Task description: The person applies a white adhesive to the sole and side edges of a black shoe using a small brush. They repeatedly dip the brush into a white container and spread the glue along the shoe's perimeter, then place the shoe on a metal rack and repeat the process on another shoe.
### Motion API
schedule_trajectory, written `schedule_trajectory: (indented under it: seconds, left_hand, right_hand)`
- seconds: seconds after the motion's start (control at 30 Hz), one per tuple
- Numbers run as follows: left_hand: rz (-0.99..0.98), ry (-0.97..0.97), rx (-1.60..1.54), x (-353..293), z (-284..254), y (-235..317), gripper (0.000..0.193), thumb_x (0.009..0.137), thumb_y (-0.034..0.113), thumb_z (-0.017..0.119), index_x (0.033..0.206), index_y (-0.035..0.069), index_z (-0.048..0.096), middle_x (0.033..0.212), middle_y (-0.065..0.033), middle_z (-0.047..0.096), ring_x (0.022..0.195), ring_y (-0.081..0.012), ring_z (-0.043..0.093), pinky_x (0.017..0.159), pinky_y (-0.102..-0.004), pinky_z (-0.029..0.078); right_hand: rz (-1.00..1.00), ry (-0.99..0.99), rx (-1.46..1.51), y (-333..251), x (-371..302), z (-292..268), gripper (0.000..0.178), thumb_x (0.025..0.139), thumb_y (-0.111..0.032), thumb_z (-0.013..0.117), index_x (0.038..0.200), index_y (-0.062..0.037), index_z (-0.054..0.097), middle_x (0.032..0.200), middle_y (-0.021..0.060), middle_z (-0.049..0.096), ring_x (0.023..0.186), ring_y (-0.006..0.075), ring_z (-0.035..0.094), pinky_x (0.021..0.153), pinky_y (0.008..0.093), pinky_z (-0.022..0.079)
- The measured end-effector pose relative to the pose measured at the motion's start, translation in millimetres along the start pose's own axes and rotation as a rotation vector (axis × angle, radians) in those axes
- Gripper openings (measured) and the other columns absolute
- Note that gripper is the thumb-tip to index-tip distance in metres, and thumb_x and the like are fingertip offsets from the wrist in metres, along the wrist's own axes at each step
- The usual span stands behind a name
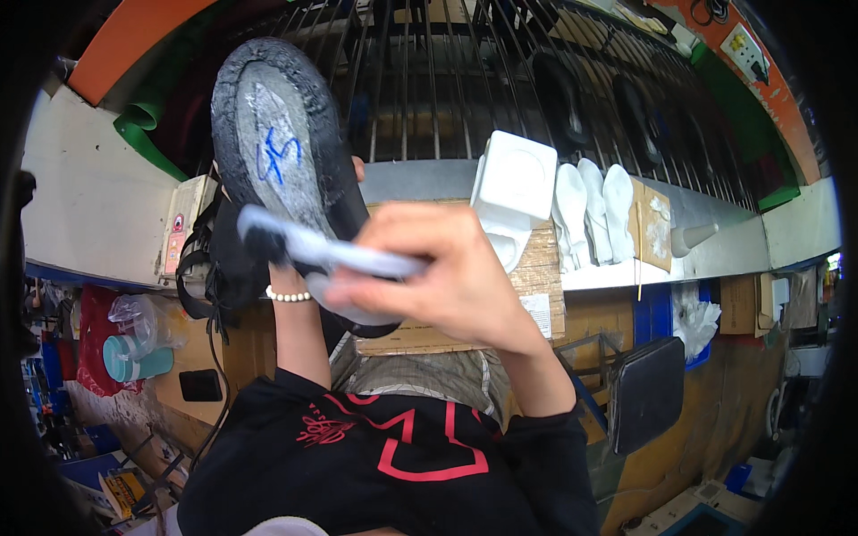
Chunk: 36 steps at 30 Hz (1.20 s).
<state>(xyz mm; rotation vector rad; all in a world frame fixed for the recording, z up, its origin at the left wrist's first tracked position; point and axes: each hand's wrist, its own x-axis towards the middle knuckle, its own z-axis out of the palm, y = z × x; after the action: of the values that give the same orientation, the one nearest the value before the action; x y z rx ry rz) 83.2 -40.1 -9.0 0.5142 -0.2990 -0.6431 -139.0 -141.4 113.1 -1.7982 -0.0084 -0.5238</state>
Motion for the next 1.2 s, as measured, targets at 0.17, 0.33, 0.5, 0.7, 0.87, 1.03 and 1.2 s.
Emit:
schedule_trajectory:
  seconds: [0.17,0.33,0.5,0.7,0.87,1.03,1.2]
  left_hand:
    - [0.074,-0.065,0.175,-10.4,-9.8,-8.1,0.049,0.108,0.040,0.036,0.141,0.006,0.047,0.136,-0.0099,0.054,0.124,-0.0203,0.052,0.111,-0.0384,0.039]
    - [0.003,-0.139,0.172,-30.7,13.2,-11.2,0.067,0.103,0.054,0.031,0.146,0.004,0.041,0.143,-0.0161,0.051,0.129,-0.0267,0.053,0.109,-0.0417,0.045]
    - [-0.082,-0.124,0.106,-42.0,41.9,-11.1,0.091,0.097,0.076,0.025,0.153,0.005,0.035,0.148,-0.0214,0.047,0.131,-0.0332,0.054,0.108,-0.0475,0.049]
    - [-0.159,-0.188,-0.139,-53.5,40.9,-11.3,0.091,0.097,0.076,0.025,0.153,0.004,0.034,0.148,-0.0216,0.047,0.132,-0.0331,0.054,0.108,-0.0475,0.049]
    - [-0.194,-0.285,-0.448,-63.1,35.3,-17.4,0.090,0.098,0.075,0.025,0.153,0.004,0.033,0.148,-0.0217,0.047,0.132,-0.0331,0.054,0.108,-0.0475,0.049]
    - [-0.194,-0.243,-0.428,-73.0,32.2,-18.1,0.090,0.098,0.074,0.025,0.154,0.004,0.032,0.148,-0.0217,0.047,0.132,-0.0330,0.054,0.109,-0.0475,0.049]
    - [-0.233,-0.048,-0.114,-75.7,30.9,-21.0,0.088,0.099,0.073,0.026,0.154,0.004,0.031,0.149,-0.0218,0.046,0.132,-0.0333,0.054,0.109,-0.0480,0.048]
  right_hand:
    - [-0.111,0.154,0.137,-12.8,42.6,20.0,0.017,0.076,-0.006,0.088,0.085,0.0014,0.074,0.075,0.0003,0.065,0.063,0.0034,0.054,0.055,0.0197,0.038]
    - [-0.158,0.334,0.005,-24.8,56.6,24.0,0.016,0.080,-0.010,0.086,0.087,-0.0016,0.075,0.069,-0.0044,0.064,0.059,-0.0006,0.048,0.052,0.0173,0.032]
    - [-0.243,0.474,-0.126,-18.1,64.3,24.5,0.016,0.078,-0.008,0.087,0.088,-0.0028,0.076,0.069,-0.0055,0.062,0.058,-0.0013,0.043,0.051,0.0178,0.029]
    - [-0.457,0.603,-0.379,-2.9,71.7,19.0,0.020,0.071,-0.011,0.092,0.081,-0.0061,0.075,0.079,-0.0078,0.047,0.057,0.0006,0.030,0.050,0.0198,0.023]
    - [-0.470,0.682,-0.559,-1.1,72.2,9.4,0.043,0.064,-0.016,0.096,0.093,-0.0063,0.067,0.079,-0.0071,0.040,0.060,0.0021,0.030,0.050,0.0203,0.023]
    - [-0.584,0.612,-0.613,1.3,80.0,3.1,0.071,0.059,-0.022,0.099,0.114,-0.0065,0.058,0.090,-0.0045,0.037,0.068,0.0052,0.031,0.058,0.0213,0.029]
    - [-0.391,0.729,-0.761,5.2,72.7,4.2,0.066,0.059,-0.012,0.092,0.114,-0.0059,0.055,0.106,0.0058,0.047,0.089,0.0190,0.046,0.079,0.0311,0.040]
